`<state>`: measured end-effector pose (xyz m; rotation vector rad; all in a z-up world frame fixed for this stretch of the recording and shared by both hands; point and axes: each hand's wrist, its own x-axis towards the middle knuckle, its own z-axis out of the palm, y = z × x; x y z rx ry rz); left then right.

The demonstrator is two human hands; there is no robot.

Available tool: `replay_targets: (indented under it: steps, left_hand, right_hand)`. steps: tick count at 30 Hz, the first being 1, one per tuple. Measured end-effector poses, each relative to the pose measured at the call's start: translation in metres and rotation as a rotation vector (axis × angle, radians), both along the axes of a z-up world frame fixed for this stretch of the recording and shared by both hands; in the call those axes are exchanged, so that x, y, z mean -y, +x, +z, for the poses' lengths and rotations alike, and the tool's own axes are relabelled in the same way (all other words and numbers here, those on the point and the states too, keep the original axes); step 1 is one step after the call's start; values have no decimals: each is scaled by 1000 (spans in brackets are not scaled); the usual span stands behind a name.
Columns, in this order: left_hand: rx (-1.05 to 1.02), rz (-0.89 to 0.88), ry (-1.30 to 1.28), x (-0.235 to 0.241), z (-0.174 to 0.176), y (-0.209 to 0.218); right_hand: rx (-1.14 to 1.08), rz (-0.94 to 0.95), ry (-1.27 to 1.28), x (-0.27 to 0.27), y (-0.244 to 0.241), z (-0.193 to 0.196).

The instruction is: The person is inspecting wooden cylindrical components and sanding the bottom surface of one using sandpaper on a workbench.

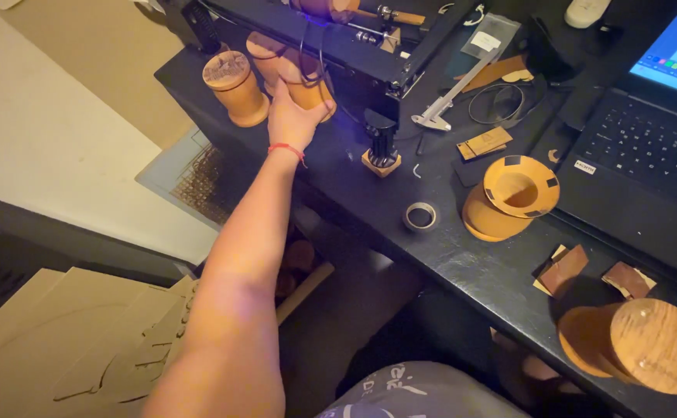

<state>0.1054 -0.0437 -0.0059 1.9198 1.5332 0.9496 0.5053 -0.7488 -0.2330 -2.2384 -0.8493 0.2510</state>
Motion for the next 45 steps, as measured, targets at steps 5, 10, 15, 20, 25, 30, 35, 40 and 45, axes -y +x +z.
replay_targets:
  steps: [5, 10, 15, 20, 25, 30, 35, 40, 45]
  left_hand:
    - [-5, 50, -63, 5, 3, 0]
    - [0, 42, 49, 5, -2, -4]
    - [142, -111, 79, -6, -23, 1]
    - [32, -139, 173, 33, -2, -9]
    - [266, -142, 491, 153, -2, -8]
    - [106, -464, 569, 261, 12, 21]
    - [202, -693, 95, 292, 51, 74]
    - [387, -734, -73, 297, 55, 111]
    - [340, -674, -243, 298, 52, 130]
  right_hand:
    - [4, 0, -7, -7, -15, -12]
    - [-2, -15, -17, -7, -32, -31]
    - [4, -139, -95, 50, -54, -32]
    - [29, -222, -138, 42, -39, -25]
    - [20, -264, -138, 36, -55, -35]
    - [10, -241, -163, 29, -69, -28]
    - [31, -216, -145, 13, -64, -22]
    - [-73, -318, -290, 17, -61, -24]
    - [-183, -390, -323, 12, -71, 6]
